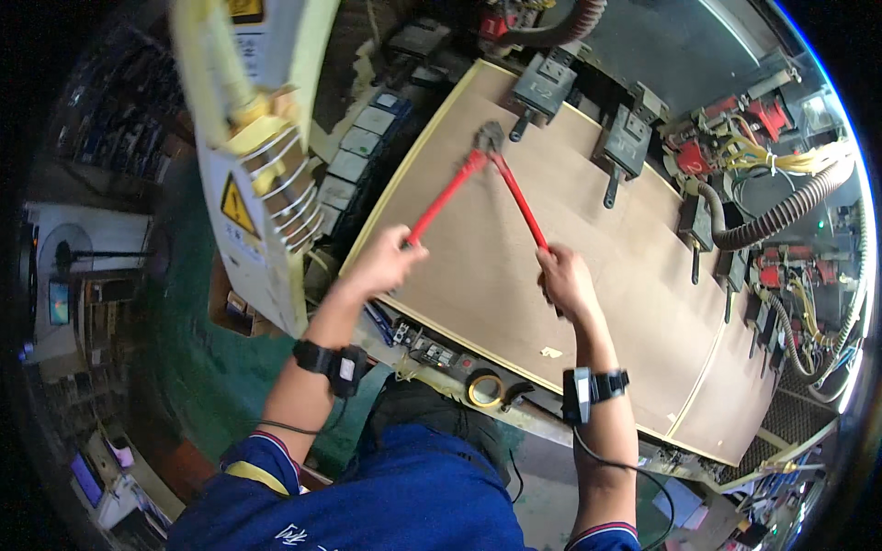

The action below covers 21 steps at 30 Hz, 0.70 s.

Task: Using a bolt cutter to cut components and then collecting small parts in an industrial workshop.

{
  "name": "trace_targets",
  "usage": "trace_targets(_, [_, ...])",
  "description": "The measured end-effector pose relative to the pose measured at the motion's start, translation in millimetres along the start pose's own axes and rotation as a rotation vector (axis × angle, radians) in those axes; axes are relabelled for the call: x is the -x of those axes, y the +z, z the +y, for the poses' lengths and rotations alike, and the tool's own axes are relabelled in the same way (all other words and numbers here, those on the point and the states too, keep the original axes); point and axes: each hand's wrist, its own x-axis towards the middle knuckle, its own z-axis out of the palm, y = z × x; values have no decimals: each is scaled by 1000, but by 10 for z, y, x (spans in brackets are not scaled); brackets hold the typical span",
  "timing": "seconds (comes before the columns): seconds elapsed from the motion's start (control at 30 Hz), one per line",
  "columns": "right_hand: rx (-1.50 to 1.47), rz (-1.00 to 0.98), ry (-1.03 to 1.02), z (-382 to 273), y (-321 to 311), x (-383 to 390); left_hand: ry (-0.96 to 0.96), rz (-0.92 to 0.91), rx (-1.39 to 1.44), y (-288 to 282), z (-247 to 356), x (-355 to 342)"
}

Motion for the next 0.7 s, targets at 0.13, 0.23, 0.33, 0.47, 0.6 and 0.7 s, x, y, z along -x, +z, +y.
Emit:
trace_targets(0.13, [80,-1,-13,-482,-64,-491,-8,122,-306,-531,402,-354])
trace_targets(0.23, [71,-6,16,-555,-107,-640,-12,124,-216,-600,369,-534])
trace_targets(0.33, [25,-14,27,-535,-148,-725,31,125,-134,-632,339,-624])
trace_targets(0.47, [-20,-39,55,-515,-239,-793,57,135,-90,-650,413,-585])
trace_targets(0.6, [37,-53,62,-545,-295,-814,-68,74,-53,-634,487,-567])
trace_targets(0.7, [-5,-46,38,-628,-244,-833,-71,58,56,-634,576,-641])
